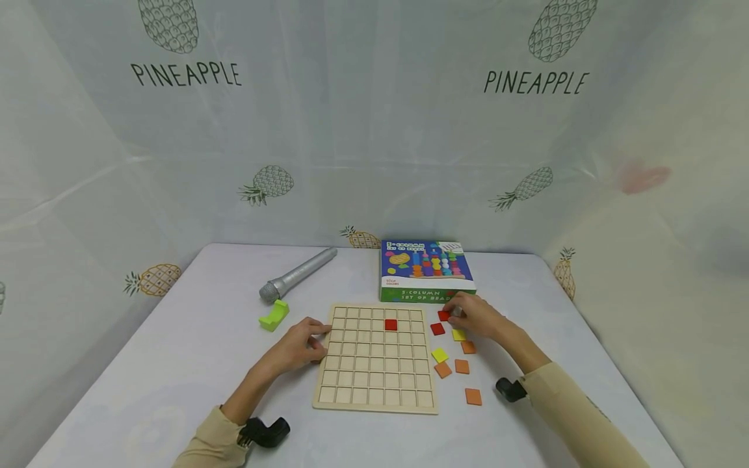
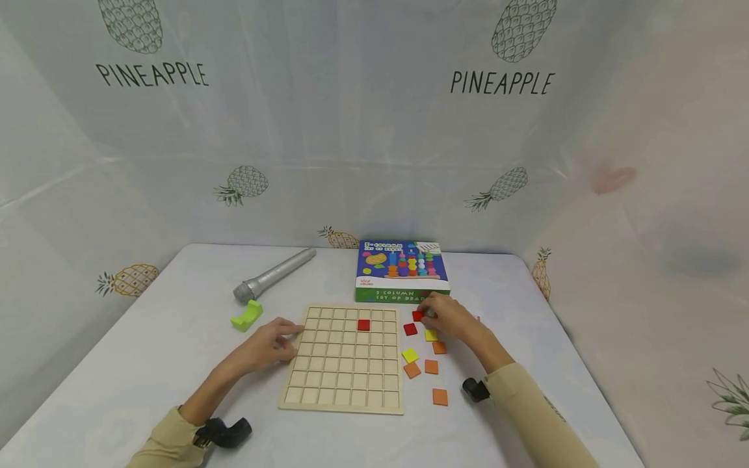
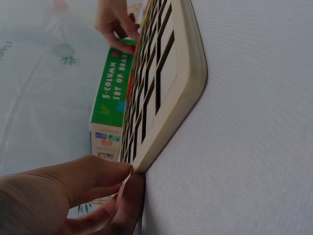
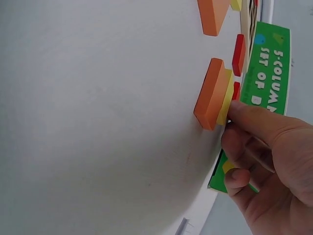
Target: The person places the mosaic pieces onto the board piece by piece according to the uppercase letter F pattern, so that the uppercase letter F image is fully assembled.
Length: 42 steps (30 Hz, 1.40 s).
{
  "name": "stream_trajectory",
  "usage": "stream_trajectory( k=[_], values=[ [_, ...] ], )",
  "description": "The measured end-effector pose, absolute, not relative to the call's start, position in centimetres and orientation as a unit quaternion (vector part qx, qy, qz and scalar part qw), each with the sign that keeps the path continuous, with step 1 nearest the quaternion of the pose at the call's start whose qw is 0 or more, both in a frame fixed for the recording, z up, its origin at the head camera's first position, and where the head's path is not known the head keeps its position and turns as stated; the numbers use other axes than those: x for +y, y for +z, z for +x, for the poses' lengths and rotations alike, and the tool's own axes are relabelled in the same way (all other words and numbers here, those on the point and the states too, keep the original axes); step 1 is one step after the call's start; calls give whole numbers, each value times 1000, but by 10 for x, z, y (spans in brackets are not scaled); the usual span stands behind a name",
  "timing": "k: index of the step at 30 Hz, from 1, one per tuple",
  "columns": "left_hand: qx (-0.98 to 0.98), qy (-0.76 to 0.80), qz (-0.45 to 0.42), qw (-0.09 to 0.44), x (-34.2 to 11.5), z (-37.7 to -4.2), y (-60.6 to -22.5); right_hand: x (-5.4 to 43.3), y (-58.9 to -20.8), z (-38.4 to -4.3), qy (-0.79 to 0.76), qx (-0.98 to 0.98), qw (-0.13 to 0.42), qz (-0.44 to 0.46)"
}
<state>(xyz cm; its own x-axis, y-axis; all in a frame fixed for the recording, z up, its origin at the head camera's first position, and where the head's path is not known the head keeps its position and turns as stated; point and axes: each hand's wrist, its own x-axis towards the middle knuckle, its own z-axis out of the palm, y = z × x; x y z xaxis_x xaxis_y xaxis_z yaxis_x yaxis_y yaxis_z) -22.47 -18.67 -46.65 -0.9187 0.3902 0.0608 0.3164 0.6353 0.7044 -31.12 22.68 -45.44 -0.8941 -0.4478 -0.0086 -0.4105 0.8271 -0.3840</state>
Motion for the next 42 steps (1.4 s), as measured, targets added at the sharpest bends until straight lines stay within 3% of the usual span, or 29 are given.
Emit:
stream_trajectory(
  k=[20,42],
  values=[
    [900,384,198,46,-188,-226,-466,229,-444,-305,-176,954,24,-243],
    [897,390,204,39,-187,-222,-468,188,-436,-297,-197,939,41,-278]
  ],
)
